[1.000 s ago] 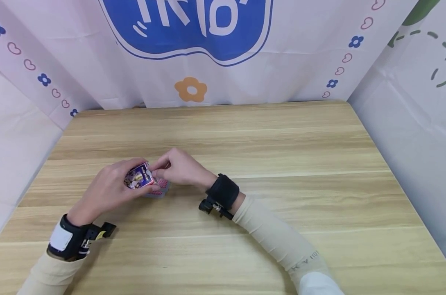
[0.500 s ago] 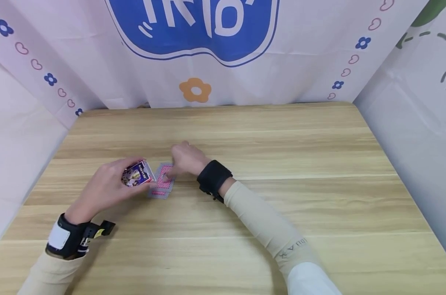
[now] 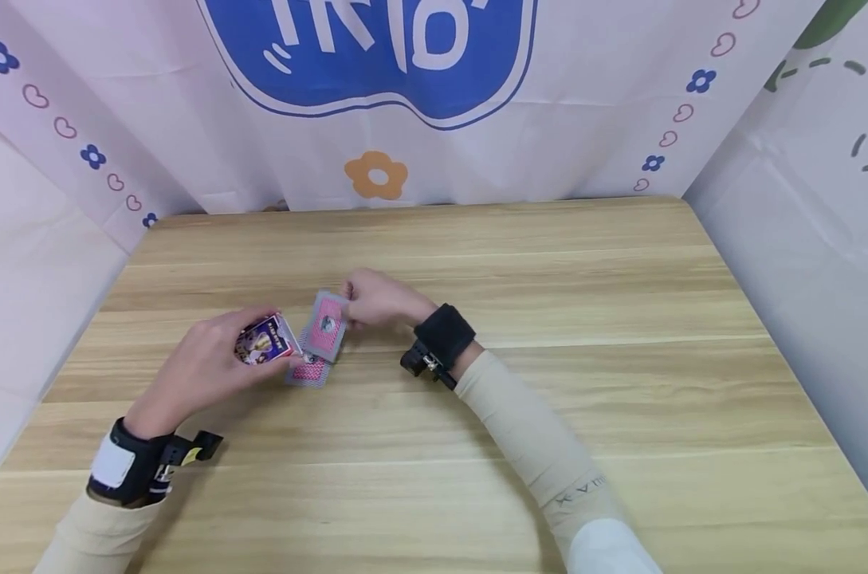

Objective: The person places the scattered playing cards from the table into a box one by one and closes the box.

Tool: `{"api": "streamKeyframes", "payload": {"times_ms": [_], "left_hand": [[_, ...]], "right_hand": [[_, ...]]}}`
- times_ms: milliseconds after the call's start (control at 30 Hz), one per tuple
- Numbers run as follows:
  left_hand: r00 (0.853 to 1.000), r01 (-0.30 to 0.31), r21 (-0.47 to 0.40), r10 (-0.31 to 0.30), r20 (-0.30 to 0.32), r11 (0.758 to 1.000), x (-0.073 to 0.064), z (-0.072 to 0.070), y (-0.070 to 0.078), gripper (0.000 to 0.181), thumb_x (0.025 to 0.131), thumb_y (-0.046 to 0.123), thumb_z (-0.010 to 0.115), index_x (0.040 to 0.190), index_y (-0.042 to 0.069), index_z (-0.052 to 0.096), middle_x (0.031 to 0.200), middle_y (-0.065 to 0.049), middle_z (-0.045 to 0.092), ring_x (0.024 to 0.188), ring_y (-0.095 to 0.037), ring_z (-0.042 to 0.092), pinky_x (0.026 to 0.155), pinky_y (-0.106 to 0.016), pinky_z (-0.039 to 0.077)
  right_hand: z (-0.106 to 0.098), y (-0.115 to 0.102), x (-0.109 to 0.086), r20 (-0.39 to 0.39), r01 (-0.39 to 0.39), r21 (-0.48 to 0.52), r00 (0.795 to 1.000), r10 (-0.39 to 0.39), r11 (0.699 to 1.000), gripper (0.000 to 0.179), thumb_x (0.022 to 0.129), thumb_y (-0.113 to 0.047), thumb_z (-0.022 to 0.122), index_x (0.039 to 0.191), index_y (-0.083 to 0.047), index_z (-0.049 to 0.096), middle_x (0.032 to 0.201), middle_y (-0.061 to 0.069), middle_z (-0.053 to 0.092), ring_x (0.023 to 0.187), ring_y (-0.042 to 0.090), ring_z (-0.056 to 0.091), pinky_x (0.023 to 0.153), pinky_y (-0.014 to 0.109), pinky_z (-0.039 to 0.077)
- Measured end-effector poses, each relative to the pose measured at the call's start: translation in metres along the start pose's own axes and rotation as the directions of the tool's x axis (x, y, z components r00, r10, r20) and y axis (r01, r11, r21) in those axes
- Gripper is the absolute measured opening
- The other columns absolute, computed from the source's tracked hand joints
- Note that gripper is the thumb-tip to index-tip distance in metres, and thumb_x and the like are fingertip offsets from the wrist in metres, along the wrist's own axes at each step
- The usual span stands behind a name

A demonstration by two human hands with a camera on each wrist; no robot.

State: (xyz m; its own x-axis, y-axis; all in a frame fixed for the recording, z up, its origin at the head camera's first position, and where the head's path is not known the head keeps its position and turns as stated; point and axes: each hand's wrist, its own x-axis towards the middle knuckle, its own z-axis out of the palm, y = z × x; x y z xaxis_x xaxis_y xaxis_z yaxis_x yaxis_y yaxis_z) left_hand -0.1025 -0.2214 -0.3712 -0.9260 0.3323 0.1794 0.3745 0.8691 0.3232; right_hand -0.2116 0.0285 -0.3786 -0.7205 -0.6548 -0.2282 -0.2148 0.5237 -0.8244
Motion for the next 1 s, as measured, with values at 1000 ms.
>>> {"api": "streamKeyframes", "payload": {"times_ms": [1000], "left_hand": [[0.999, -0.033, 0.02, 0.034, -0.037, 0.999, -0.001, 0.003, 0.009, 0.068, 0.08, 0.047, 0.091, 0.128, 0.005, 0.067, 0.1, -0.012, 0.076, 0.081, -0.019, 0.066, 0.067, -0.03, 0.05]], "right_hand": [[0.0, -0.011, -0.024, -0.235, 0.066, 0.319, 0.972, 0.011, 0.945, 0.025, 0.103, -0.009, 0.064, 0.126, -0.002, 0.072, 0.082, 0.004, 0.069, 0.067, 0.012, 0.058, 0.063, 0.024, 0.046]]}}
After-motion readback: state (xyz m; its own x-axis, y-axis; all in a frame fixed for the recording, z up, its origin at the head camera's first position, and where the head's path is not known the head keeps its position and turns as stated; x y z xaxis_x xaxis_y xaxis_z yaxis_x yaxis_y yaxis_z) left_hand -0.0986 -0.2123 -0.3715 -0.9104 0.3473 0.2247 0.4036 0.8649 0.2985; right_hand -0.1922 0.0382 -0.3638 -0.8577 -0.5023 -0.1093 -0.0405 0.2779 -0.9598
